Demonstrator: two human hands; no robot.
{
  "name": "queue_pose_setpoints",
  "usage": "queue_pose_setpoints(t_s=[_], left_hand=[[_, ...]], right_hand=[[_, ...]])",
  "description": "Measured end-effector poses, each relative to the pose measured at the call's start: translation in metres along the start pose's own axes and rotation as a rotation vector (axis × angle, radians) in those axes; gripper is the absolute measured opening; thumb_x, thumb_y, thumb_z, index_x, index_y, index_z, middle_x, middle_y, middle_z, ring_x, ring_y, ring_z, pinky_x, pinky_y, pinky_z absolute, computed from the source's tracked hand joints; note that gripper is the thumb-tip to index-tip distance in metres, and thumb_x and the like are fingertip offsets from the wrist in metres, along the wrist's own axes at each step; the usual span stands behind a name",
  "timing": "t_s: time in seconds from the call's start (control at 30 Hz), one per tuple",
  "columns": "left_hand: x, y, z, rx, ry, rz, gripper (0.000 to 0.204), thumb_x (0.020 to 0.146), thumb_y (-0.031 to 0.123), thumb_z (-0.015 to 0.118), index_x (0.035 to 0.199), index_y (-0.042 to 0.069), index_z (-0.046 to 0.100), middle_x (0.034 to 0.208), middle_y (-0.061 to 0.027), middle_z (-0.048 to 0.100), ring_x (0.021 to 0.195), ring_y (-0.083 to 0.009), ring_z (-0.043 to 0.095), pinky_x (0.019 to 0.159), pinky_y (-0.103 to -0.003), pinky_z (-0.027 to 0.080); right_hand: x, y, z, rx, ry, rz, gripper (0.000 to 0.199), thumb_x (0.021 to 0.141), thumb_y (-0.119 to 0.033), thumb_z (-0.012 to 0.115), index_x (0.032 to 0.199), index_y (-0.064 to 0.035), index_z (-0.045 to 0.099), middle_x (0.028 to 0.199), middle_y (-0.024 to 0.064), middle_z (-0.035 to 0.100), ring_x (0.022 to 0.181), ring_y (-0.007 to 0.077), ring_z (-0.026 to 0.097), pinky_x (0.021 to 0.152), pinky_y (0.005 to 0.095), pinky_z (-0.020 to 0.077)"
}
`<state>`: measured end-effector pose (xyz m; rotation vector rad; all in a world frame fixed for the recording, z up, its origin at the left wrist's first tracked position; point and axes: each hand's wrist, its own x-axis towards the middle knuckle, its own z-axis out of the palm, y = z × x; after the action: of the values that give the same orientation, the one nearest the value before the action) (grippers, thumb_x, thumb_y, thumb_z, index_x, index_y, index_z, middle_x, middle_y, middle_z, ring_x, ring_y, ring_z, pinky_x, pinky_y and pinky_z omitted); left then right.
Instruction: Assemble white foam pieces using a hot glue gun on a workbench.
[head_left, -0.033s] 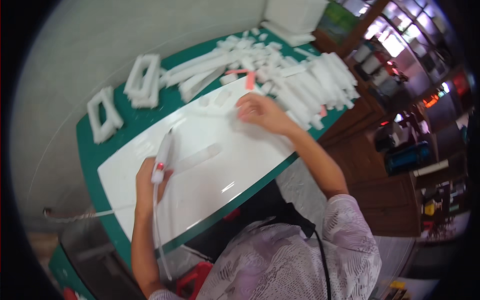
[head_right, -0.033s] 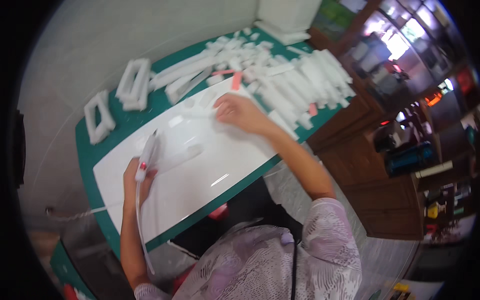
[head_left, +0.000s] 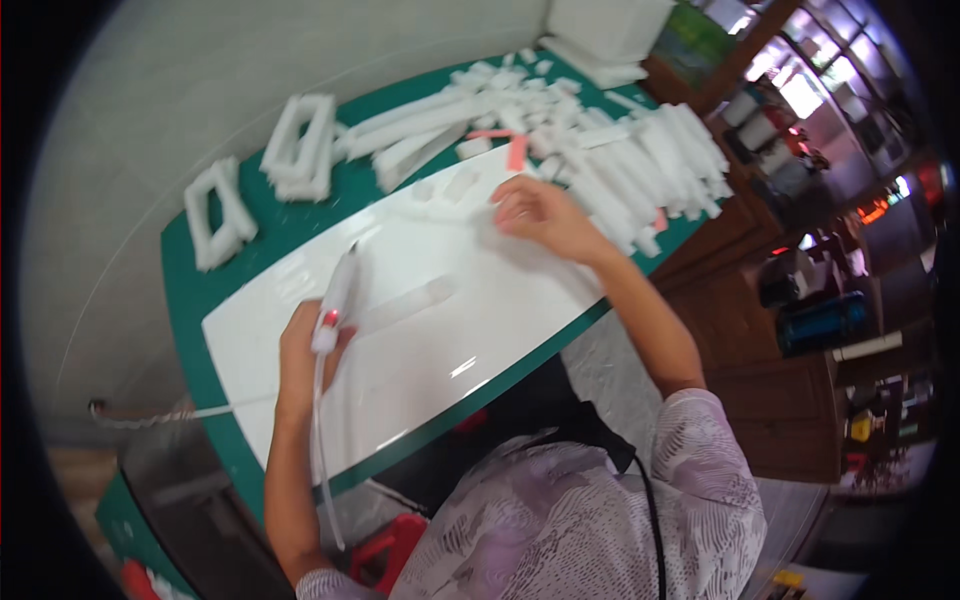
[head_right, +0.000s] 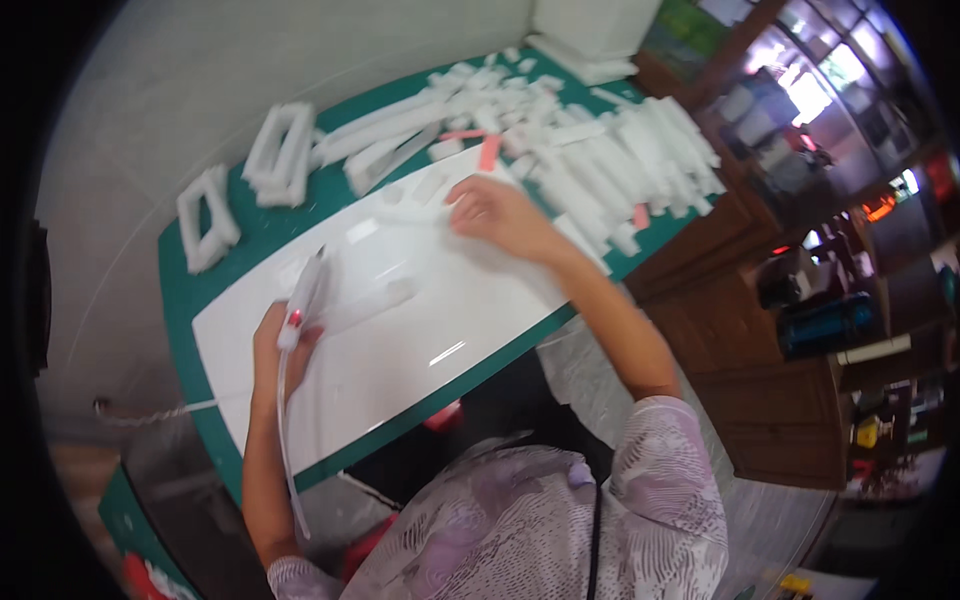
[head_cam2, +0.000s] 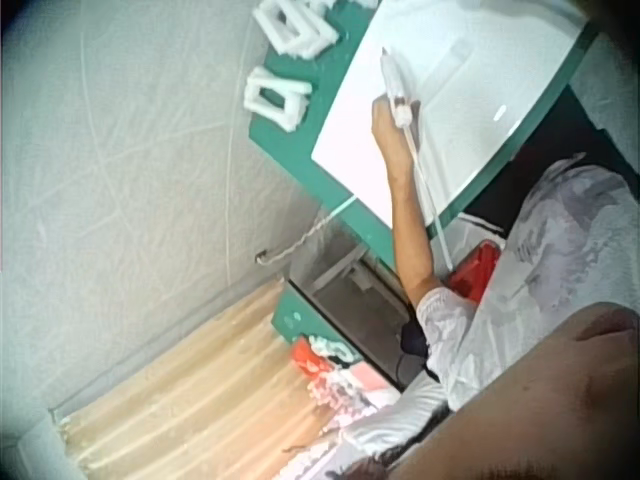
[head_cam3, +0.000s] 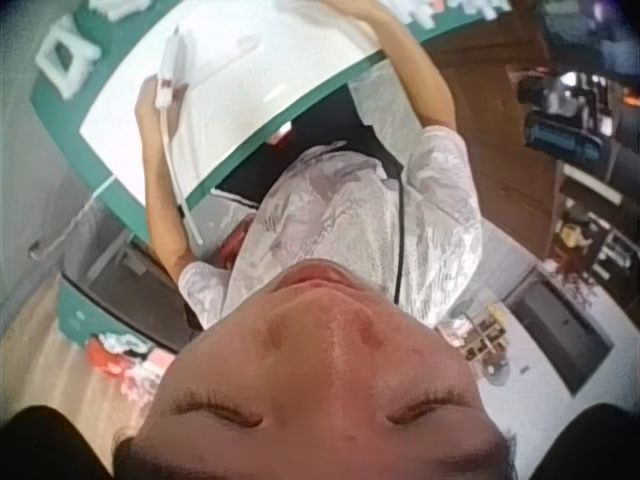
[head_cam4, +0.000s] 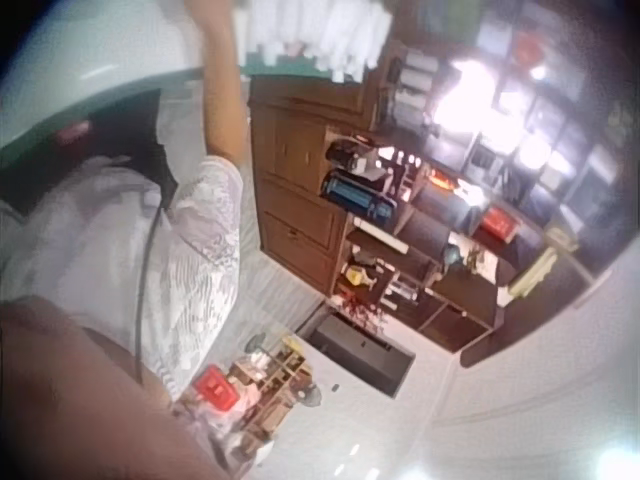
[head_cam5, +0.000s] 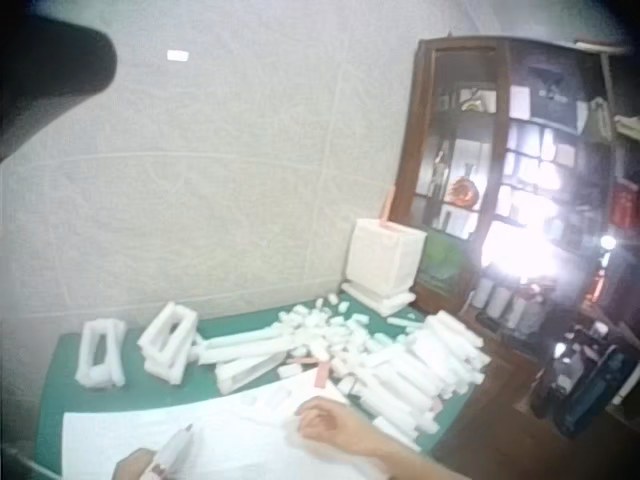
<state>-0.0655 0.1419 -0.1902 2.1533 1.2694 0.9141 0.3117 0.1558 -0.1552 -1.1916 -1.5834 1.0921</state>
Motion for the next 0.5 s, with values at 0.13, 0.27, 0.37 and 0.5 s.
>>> queue_pose_setpoints(t_s=[0.13, 0.27, 0.37, 0.5], left_hand=[[-0.002, 0.000, -0.005, -0.021, -0.021, -0.103, 0.031, 0.076, 0.003, 0.077, 0.102, 0.000, 0.060, 0.091, -0.0176, 0.063, 0.083, -0.0346, 0.063, 0.075, -0.037, 0.049], [-0.003, 0.000, -0.003, 0.003, -0.002, -0.064, 0.031, 0.074, 0.001, 0.079, 0.099, 0.000, 0.061, 0.094, -0.0159, 0.062, 0.083, -0.0344, 0.062, 0.076, -0.035, 0.050], [-0.004, 0.004, -0.006, -0.001, -0.015, -0.087, 0.031, 0.075, 0.001, 0.079, 0.099, 0.000, 0.061, 0.095, -0.0160, 0.062, 0.083, -0.0336, 0.062, 0.076, -0.035, 0.050], [-0.004, 0.005, -0.006, -0.007, -0.020, -0.109, 0.031, 0.076, 0.002, 0.080, 0.100, 0.000, 0.061, 0.095, -0.0160, 0.062, 0.082, -0.0328, 0.062, 0.077, -0.034, 0.050]], right_hand=[[0.002, 0.004, -0.006, 0.088, -0.017, 0.050, 0.012, 0.095, -0.006, 0.061, 0.106, -0.0015, 0.064, 0.089, 0.0019, 0.064, 0.085, 0.0084, 0.059, 0.081, 0.0233, 0.0478], [-0.003, 0.014, -0.011, 0.159, -0.003, 0.119, 0.014, 0.099, -0.009, 0.055, 0.106, -0.0014, 0.064, 0.088, 0.0028, 0.065, 0.084, 0.0091, 0.060, 0.081, 0.0234, 0.0486], [-0.006, 0.013, -0.008, 0.191, 0.039, 0.184, 0.018, 0.102, -0.013, 0.051, 0.107, -0.0010, 0.064, 0.089, 0.0040, 0.066, 0.083, 0.0094, 0.061, 0.079, 0.0236, 0.0502], [-0.009, 0.020, -0.009, 0.204, 0.054, 0.205, 0.022, 0.104, -0.018, 0.049, 0.103, -0.0013, 0.063, 0.085, 0.0039, 0.066, 0.077, 0.0092, 0.061, 0.074, 0.0230, 0.0511]])
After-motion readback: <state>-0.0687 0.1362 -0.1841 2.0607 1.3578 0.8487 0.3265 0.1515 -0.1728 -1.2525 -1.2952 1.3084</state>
